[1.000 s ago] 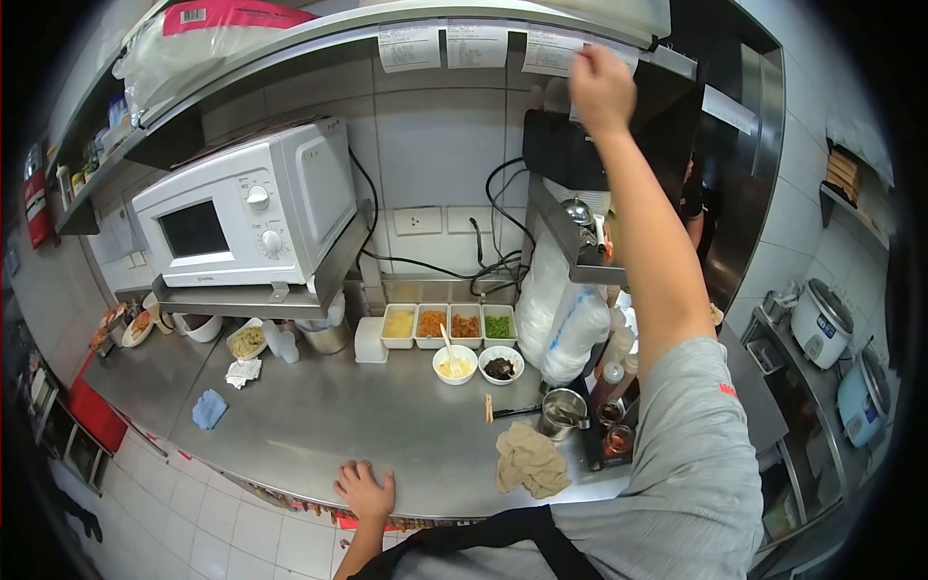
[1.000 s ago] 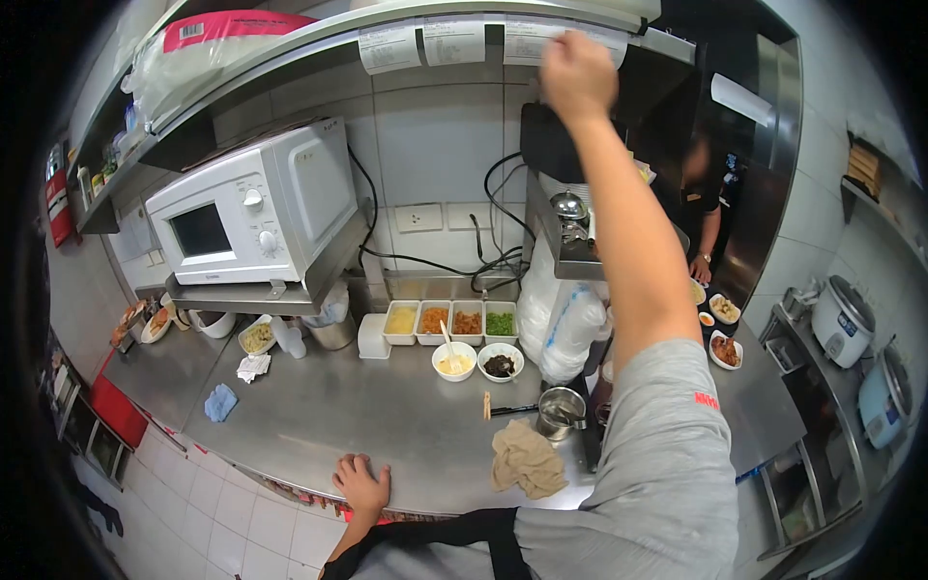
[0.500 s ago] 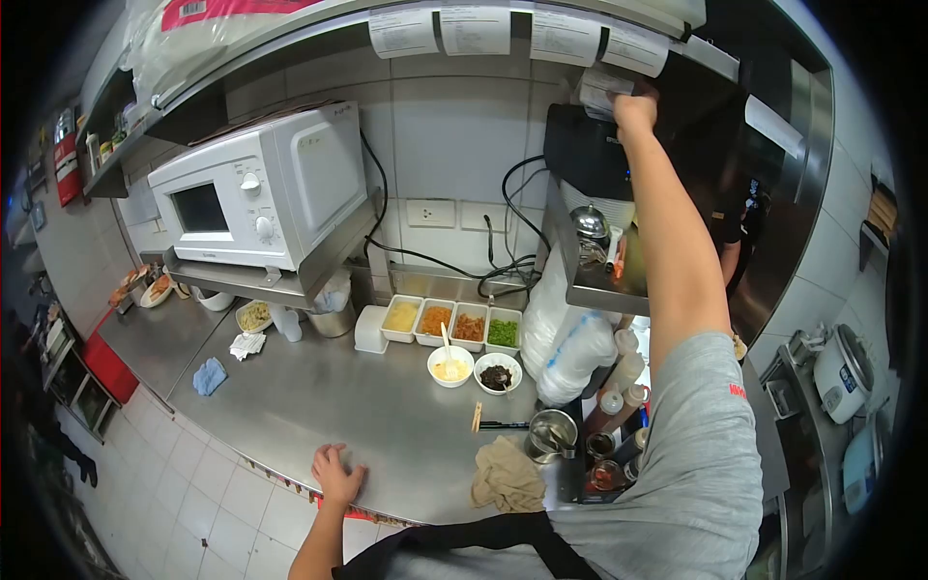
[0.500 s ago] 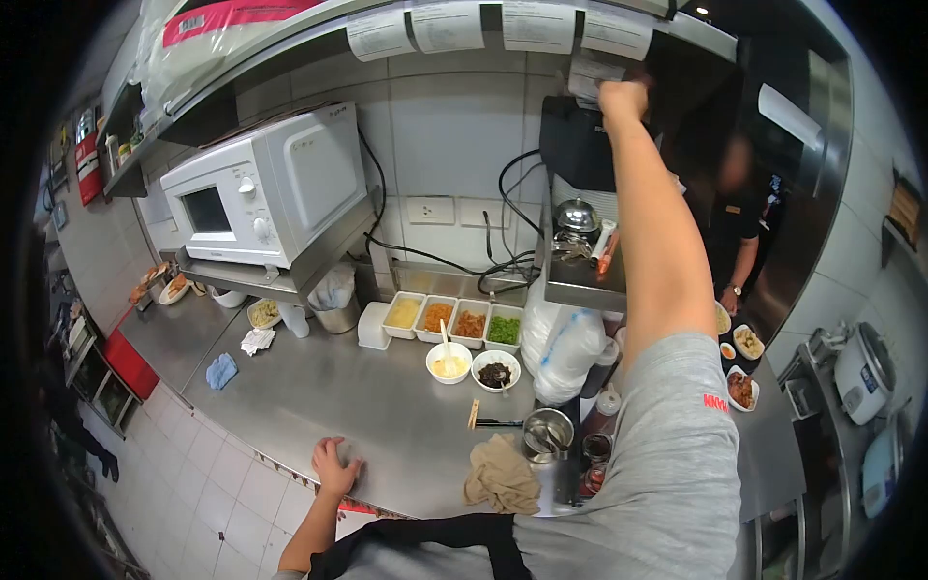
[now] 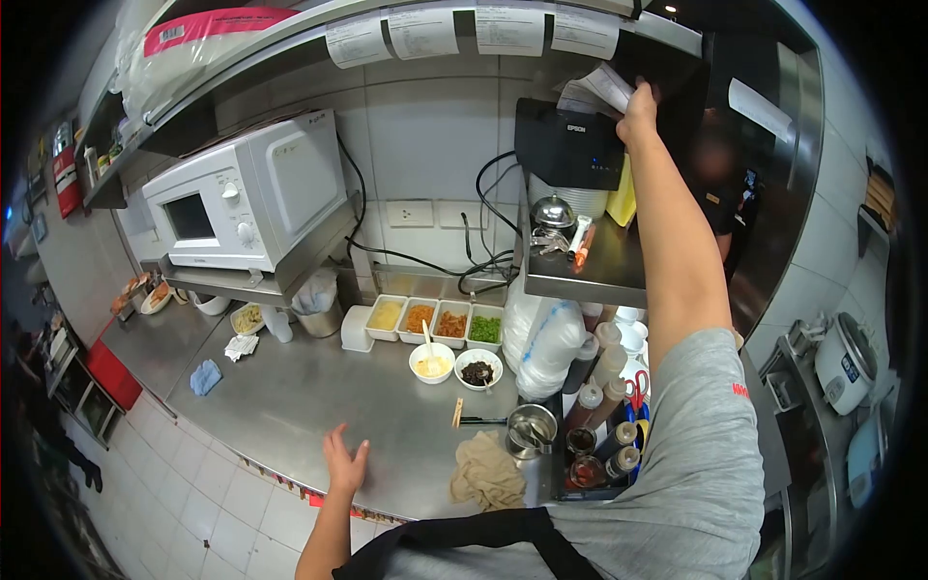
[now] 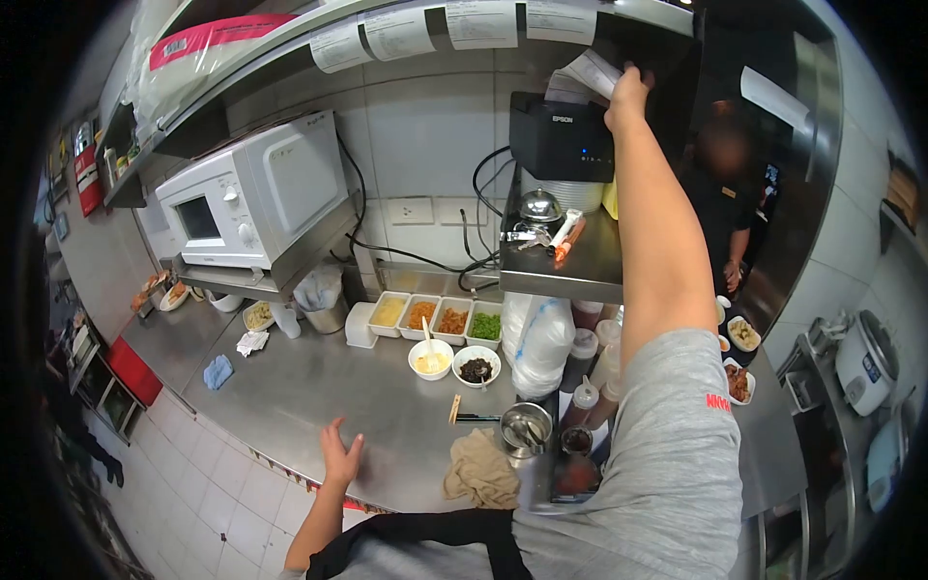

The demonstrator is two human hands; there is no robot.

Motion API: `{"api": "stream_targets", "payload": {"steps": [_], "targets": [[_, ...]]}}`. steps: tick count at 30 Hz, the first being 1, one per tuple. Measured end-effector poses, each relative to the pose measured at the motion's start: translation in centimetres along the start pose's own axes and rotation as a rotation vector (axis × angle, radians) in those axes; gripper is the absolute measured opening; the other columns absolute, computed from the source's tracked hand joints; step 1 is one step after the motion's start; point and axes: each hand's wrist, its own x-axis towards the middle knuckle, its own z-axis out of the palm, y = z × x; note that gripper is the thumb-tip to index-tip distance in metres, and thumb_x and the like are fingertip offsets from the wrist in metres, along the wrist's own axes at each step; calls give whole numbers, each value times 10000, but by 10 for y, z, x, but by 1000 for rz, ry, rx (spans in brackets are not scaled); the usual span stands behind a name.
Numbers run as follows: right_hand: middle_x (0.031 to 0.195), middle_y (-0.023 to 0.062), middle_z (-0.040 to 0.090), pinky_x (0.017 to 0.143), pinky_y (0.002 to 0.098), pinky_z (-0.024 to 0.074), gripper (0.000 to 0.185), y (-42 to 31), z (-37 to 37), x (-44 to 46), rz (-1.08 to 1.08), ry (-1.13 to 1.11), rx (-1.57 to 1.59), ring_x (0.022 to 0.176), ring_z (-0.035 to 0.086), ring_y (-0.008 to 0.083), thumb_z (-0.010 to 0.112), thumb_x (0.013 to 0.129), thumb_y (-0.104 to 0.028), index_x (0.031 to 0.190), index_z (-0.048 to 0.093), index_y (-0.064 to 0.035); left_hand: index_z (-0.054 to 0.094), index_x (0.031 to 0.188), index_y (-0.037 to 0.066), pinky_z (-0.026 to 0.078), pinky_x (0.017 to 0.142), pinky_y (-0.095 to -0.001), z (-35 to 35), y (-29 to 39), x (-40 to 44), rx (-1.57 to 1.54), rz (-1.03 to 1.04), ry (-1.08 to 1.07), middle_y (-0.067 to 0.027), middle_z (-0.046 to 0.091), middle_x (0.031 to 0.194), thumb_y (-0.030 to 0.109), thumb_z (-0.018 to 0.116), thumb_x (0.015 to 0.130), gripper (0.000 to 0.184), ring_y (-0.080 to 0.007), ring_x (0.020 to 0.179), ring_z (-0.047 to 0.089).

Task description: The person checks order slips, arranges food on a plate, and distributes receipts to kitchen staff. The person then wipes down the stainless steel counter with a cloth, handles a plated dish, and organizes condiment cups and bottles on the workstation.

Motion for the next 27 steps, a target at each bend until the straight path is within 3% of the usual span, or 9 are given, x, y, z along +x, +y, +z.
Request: {"api": "stream_targets", "payload": {"steps": [1,5,8,9,12,13,16,20,27], "targets": [[1257,201,452,873,429,420,661,5,-5,2,23,3,26,1024,538,333,484,848,-311,1406,193,-107,467,1188,61,305,980,-444,4,-8,-8,70,-69,1,-174,439,1201,236,673,744,519,-350,1161,390],[1211,237,484,843,497,432,613,26,-15,37,102,-73,-19,1021,545,369,403,893,-332,1410,154,-117,484,1172,68,278,996,-457,3,-25,-24,386,19,-66,-163,447,1208,285,663,747,510,-329,1179,382],[1178,282,496,825,510,453,573,-8,-4,-6,226,-228,182,1014,548,403,338,916,-306,1393,112,-82,498,1152,80,270,1003,-456,4,-26,-31,399,0,-62,-147,448,1222,285,657,749,479,-315,1193,380],[1143,302,516,820,497,475,548,-9,-3,-1,272,-239,395,1001,553,430,339,915,-214,1381,86,-80,501,1146,80,271,1003,-456,3,-24,-30,395,-4,-62,-147,448,1224,280,656,749,471,-316,1195,380],[1160,322,499,908,541,437,628,2,1,10,19,-310,117,1012,548,423,398,829,-10,1362,70,-71,514,1131,71,271,1005,-462,7,-32,-30,395,0,-43,-151,457,1219,265,648,754,445,-324,1195,380],[1143,280,533,890,478,447,682,13,0,18,-42,-295,-41,1017,563,380,507,778,20,1360,169,-88,519,1126,67,270,1006,-465,8,-33,-29,396,4,-35,-154,461,1215,260,645,756,436,-327,1195,381],[1132,223,566,859,391,452,712,32,-9,31,-208,-119,-762,1030,574,324,655,712,-62,1327,296,-76,523,1125,67,273,1007,-461,6,-28,-29,382,-16,-44,-152,465,1221,247,637,760,422,-326,1199,385],[1142,200,574,842,340,448,812,37,-14,38,-136,-71,-905,1053,565,322,739,626,-131,1333,346,-64,527,1119,68,274,1007,-457,6,-27,-30,380,-22,-38,-149,465,1221,245,639,756,419,-322,1197,389],[1226,213,520,915,332,409,839,25,-15,36,-81,-350,-1047,1140,507,293,722,644,-184,1350,316,14,535,1105,65,282,999,-453,7,-28,-30,368,-12,-32,-148,471,1209,242,651,738,423,-319,1189,395]]}}
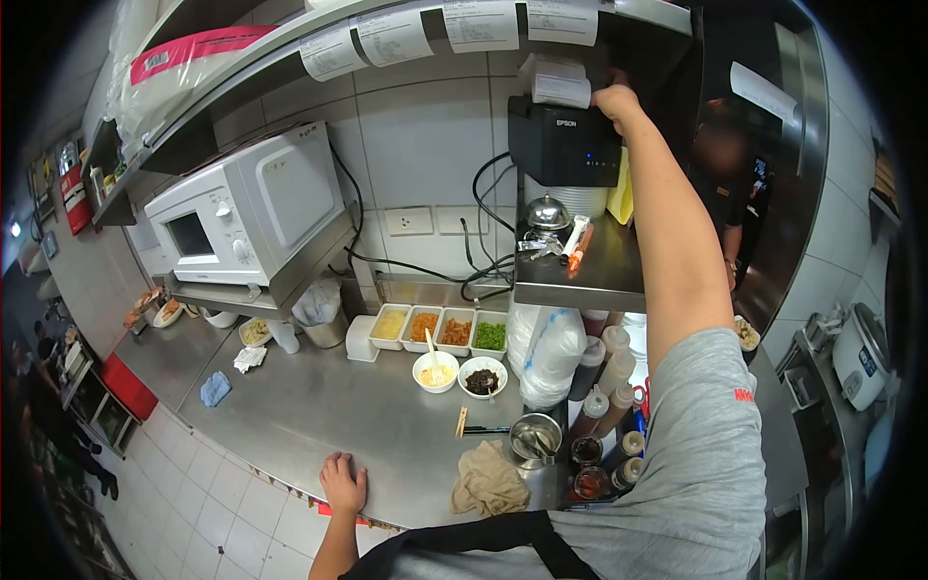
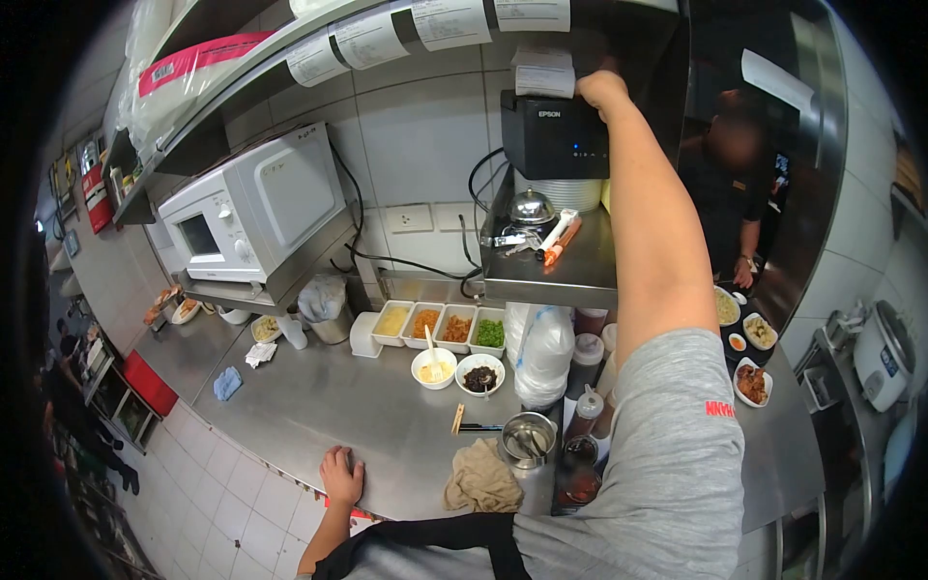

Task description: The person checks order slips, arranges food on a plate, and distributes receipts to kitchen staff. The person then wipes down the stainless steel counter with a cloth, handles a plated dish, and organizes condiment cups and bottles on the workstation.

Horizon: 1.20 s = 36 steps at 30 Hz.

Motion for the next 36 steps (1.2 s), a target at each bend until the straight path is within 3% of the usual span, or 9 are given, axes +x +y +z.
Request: {"api": "stream_targets", "payload": {"steps": [8,11,20,23,26,30,31,34,36], "targets": [[1332,217,440,986,338,347,812,-9,14,2,4,14,-31,1238,425,309,654,748,-512,1313,413,19,536,1098,69,288,992,-454,-1,1,0,-9,16,10,-148,474,1203,240,656,731,423,-320,1178,405],[1347,206,431,989,354,348,703,-4,21,7,7,100,-29,1254,409,313,601,796,-498,1246,492,32,534,1097,73,298,983,-452,0,0,0,13,20,20,-148,476,1201,235,655,730,419,-322,1165,415],[1225,211,528,883,360,429,513,-21,-2,-9,48,-214,-99,1077,546,321,655,768,-242,1190,521,16,527,1098,78,290,991,-453,-1,0,0,-3,8,8,-145,473,1203,239,655,729,423,-318,1177,407],[1167,215,545,832,387,468,457,-23,19,-8,-160,144,-217,1007,570,316,672,749,-112,1159,518,20,529,1098,80,293,988,-455,-1,1,-1,-7,7,14,-145,472,1202,239,658,722,428,-317,1175,408],[1105,195,553,758,373,510,336,-36,22,-14,106,305,813,948,573,304,618,762,12,1088,538,12,530,1099,84,292,986,-459,0,-2,-1,-11,10,27,-145,474,1194,238,665,714,437,-318,1165,413],[1087,146,555,729,313,521,291,-56,11,-22,264,-216,930,854,572,231,519,793,85,1075,550,22,539,1089,81,315,975,-452,2,-9,0,-51,-7,22,-147,482,1163,205,684,696,437,-327,1130,435],[1088,135,561,744,315,517,311,-66,10,-35,137,-421,912,859,578,219,514,792,82,1096,550,25,543,1083,78,329,968,-447,3,-8,2,-68,-23,21,-149,485,1153,191,689,692,433,-332,1117,443],[1087,106,580,808,309,495,370,-107,15,-101,-125,-894,850,878,589,182,519,796,60,1163,545,26,547,1105,71,402,913,-402,-19,29,40,-504,112,112,-138,512,1122,180,684,726,418,-311,1096,473],[1070,84,594,851,300,478,346,-145,27,-155,-119,-1002,840,917,585,158,578,792,30,1137,572,7,520,1180,81,363,971,-354,-85,104,67,-915,133,-166,-92,507,1208,211,628,818,400,-226,1141,469]]}}
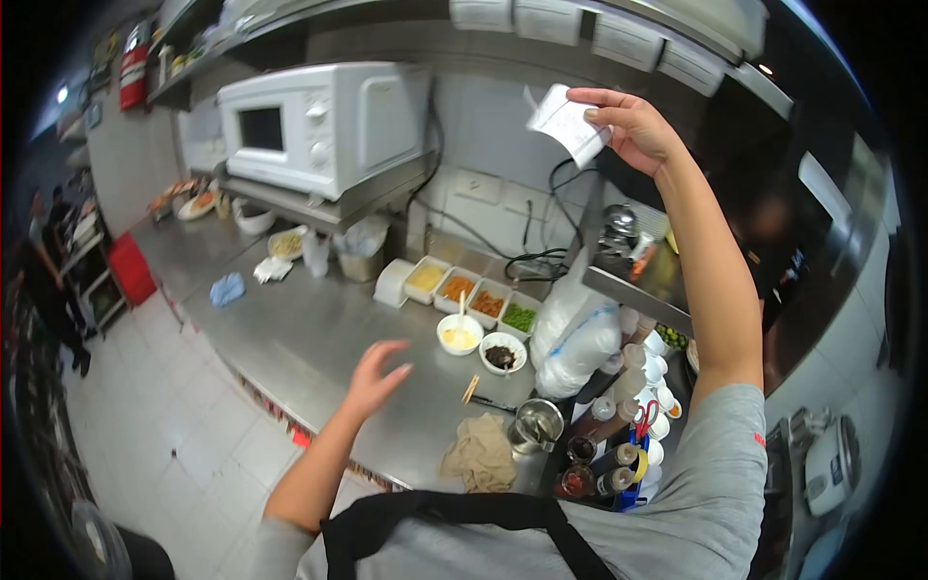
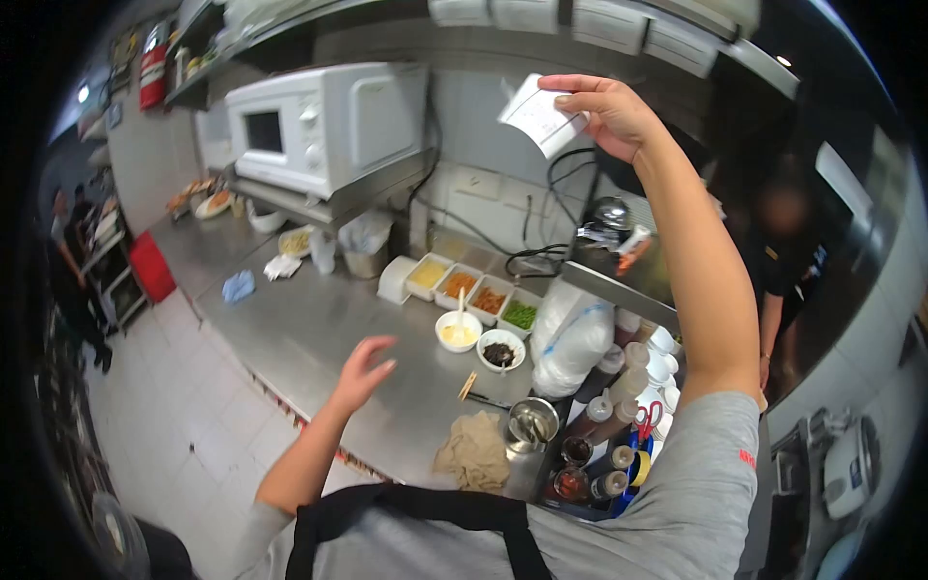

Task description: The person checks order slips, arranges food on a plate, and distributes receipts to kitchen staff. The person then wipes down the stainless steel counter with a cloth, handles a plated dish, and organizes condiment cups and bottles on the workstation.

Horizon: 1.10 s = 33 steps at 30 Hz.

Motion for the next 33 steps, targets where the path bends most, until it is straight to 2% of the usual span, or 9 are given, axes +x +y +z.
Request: {"api": "stream_targets", "payload": {"steps": [3,6,9,13,21,23,25,28,33], "targets": [[1040,71,598,851,300,479,319,12,75,7,-88,-179,31,919,586,149,611,780,27,1097,586,-4,323,1370,32,304,1032,-350,19,81,46,-637,159,-549,-127,443,1321,445,560,856,700,-216,1249,403],[1016,71,606,837,285,489,313,11,140,5,-97,-400,142,910,593,141,607,786,20,1096,581,-11,137,1445,89,286,1041,-384,21,151,57,-867,218,-845,-180,301,1417,769,606,604,1179,-282,1299,337],[1018,80,613,834,293,497,340,7,173,4,-71,-462,162,927,599,147,591,797,7,1136,565,10,169,1447,134,301,1038,-393,9,166,68,-1132,380,-963,-150,328,1410,735,580,671,1063,-277,1298,339],[1008,78,612,857,293,480,326,-1,196,7,-136,-433,62,954,590,163,584,782,19,1107,587,44,258,1415,113,327,1036,-436,-62,161,92,-1374,377,-668,-154,405,1364,816,469,647,1063,-299,1264,390],[950,48,614,827,253,450,232,19,231,17,-50,-201,-296,915,572,131,607,730,55,945,670,-1,450,1234,-9,417,960,-383,-179,128,145,-1373,67,-122,-128,545,1205,349,357,977,451,-243,1103,541],[957,66,627,826,255,457,290,37,231,30,-208,-101,-926,919,587,146,580,711,79,964,671,-29,463,1210,-15,429,949,-388,-192,120,153,-1322,69,-5,-115,573,1154,278,402,970,384,-244,1085,551],[947,72,646,787,289,477,336,56,206,65,-329,201,-1049,861,610,214,546,699,63,965,678,-95,460,1214,-22,426,959,-394,-214,117,155,-1239,80,26,-123,566,1167,247,432,961,370,-252,1100,542],[940,30,653,723,250,460,327,25,189,126,-420,486,-723,799,571,115,519,723,53,983,670,-77,499,1174,-27,484,865,-352,-231,103,156,-1101,18,-55,-106,586,1112,131,552,895,325,-220,1024,583],[962,62,625,808,235,441,243,3,180,234,-713,590,-281,889,565,124,576,784,44,1016,635,3,544,1105,-22,515,780,-290,-249,75,147,-911,1,-163,-86,628,1007,79,612,847,285,-168,915,623]]}}
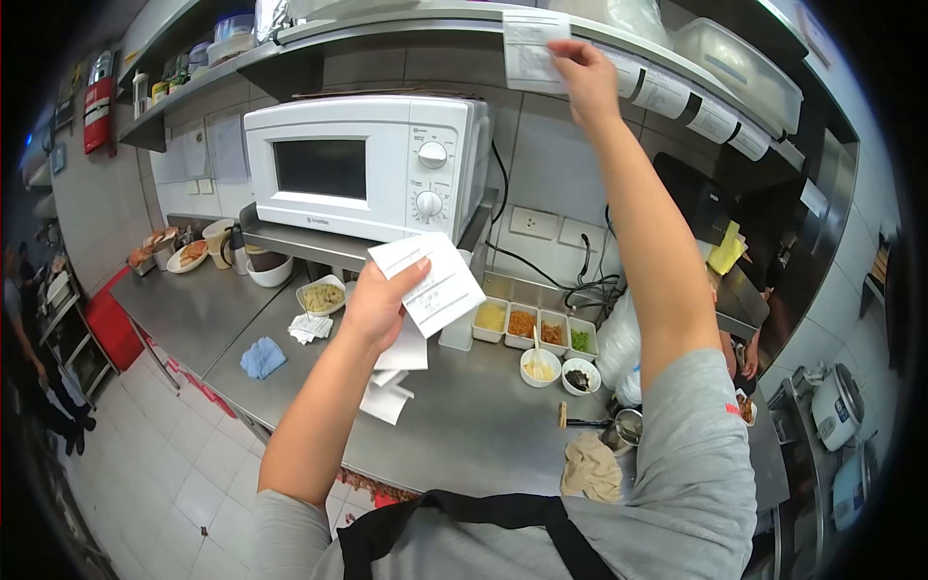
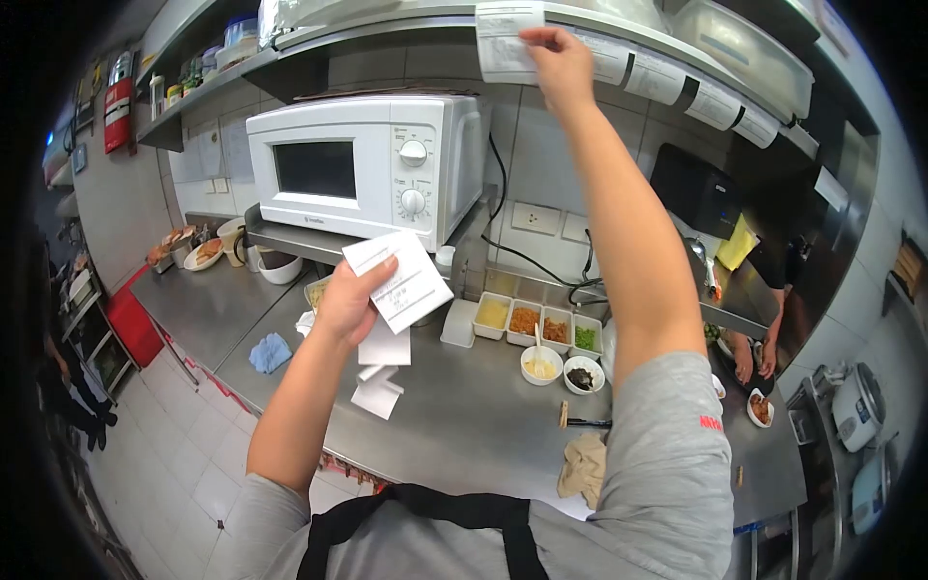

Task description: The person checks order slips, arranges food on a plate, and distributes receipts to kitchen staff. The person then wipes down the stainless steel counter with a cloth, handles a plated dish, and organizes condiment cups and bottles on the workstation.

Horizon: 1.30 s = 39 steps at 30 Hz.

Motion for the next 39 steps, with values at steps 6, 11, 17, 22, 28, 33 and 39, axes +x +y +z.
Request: {"api": "stream_targets", "payload": {"steps": [6,11,17,22,28,33,39], "targets": [[884,54,622,712,238,462,246,50,79,19,294,73,-92,776,564,120,629,750,44,991,658,9,539,1107,-11,512,770,-291,-29,-6,-5,7,-109,46,-82,624,1018,156,576,891,276,-160,910,620],[857,41,617,657,241,448,279,61,128,25,300,182,-172,729,547,120,666,723,25,997,680,-30,529,1119,-8,502,784,-301,-47,-4,-12,0,-163,45,-88,623,1032,270,507,930,337,-158,913,620],[838,61,634,679,263,446,198,57,143,43,81,250,-255,741,565,143,646,785,-78,975,655,-23,560,1091,-5,502,774,-315,-62,-4,-12,90,-246,92,-95,635,1016,329,465,938,379,-177,914,627],[777,38,607,606,234,428,300,-27,98,-74,-165,-62,-292,680,540,99,604,858,-247,1081,598,-46,569,1092,-13,495,799,-313,-74,-6,-13,30,-256,58,-99,640,1034,293,476,935,357,-177,924,630],[967,151,629,661,340,538,789,-54,61,-286,1076,-810,470,779,649,213,290,825,-725,1414,239,-204,549,1101,-31,515,791,-311,-69,-1,-33,0,-279,-83,-114,636,1008,216,553,899,319,-184,895,637],[1280,208,469,847,445,494,847,-17,101,-351,1375,-406,1066,1103,540,337,366,810,-709,1450,125,-210,566,1069,-24,506,780,-316,-37,-39,-86,15,-376,-134,-93,639,979,146,583,877,256,-174,889,625],[1073,102,606,821,283,489,736,-24,109,-350,1049,-393,636,927,600,148,587,711,118,1372,364,-117,517,1190,15,478,794,-299,-64,-117,-165,175,-556,-136,-64,623,1042,95,616,841,372,-134,905,593]]}}
